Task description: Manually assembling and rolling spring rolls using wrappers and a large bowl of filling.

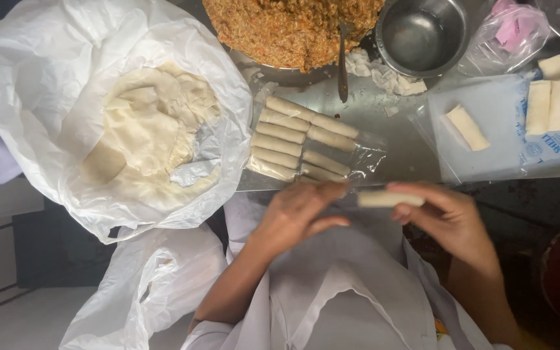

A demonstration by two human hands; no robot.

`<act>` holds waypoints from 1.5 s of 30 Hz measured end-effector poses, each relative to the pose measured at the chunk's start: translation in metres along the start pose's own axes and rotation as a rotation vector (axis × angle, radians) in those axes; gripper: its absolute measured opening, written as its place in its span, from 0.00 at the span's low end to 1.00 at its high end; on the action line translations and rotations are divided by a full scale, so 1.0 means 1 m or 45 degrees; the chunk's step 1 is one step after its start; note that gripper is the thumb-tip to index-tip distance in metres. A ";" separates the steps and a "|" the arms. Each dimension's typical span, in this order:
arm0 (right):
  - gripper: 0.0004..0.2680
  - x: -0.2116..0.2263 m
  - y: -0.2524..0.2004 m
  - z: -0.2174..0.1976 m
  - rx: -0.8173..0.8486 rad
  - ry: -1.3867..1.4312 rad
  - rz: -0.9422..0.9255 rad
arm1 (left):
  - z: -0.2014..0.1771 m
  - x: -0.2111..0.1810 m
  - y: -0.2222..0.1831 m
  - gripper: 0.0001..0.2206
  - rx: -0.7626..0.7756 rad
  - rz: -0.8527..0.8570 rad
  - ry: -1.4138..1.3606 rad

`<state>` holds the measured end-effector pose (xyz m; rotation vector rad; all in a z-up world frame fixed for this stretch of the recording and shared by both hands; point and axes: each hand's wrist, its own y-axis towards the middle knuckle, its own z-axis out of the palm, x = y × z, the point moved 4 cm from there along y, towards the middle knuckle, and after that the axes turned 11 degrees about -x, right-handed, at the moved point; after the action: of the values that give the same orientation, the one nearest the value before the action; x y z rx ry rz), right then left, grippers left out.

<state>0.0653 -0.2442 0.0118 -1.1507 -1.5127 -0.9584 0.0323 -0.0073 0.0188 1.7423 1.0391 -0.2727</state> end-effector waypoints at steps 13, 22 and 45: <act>0.11 -0.028 0.029 0.052 -0.275 -0.460 0.090 | -0.034 0.063 -0.014 0.13 -0.528 -0.548 -0.054; 0.07 -0.030 0.030 0.041 -0.387 -0.700 -0.339 | -0.033 0.073 -0.022 0.12 -0.580 -0.560 -0.132; 0.11 0.043 0.044 0.030 0.305 0.599 0.139 | -0.050 0.071 -0.017 0.11 -0.845 -0.734 -0.429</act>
<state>0.0978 -0.1956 0.0486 -0.7614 -1.1351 -0.8720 0.0479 0.0734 -0.0147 0.7527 1.1870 -0.4950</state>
